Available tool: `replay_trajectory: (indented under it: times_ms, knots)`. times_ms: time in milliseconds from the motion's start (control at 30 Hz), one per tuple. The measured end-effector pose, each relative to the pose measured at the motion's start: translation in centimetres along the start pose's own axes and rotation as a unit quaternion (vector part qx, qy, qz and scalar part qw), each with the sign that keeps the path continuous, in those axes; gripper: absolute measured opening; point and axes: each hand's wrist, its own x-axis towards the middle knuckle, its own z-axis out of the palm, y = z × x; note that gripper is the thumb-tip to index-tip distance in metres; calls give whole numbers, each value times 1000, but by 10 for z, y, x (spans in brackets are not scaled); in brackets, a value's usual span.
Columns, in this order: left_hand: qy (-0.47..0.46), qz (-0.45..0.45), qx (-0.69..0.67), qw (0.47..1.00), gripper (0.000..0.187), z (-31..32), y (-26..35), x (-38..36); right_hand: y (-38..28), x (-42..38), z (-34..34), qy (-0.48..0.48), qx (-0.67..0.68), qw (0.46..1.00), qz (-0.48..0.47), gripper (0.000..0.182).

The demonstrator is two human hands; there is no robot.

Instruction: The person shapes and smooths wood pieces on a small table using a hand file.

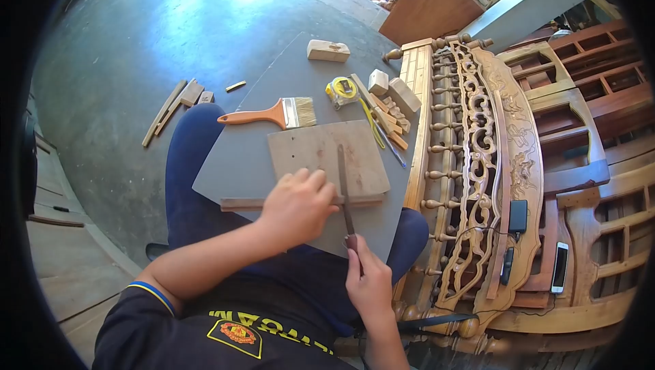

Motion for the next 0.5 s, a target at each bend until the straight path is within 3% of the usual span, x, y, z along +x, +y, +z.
replay_trajectory:
  times_ms: [100,167,367,500]
  knots:
    - [13,-28,55,998,27,9,7,2,8,-22,-4,16,3,1000,12,29]
    - [20,-5,34,999,25,8,2,2,16,-28,1,41,6,999,-1,28]
    - [18,3,22,1000,25,3,-1,10,9,29,3,-4,16,1000,-13,31]
    - [-7,-1,-5,1000,25,1,5,3,16,7,4,17,17,999,-37,30]
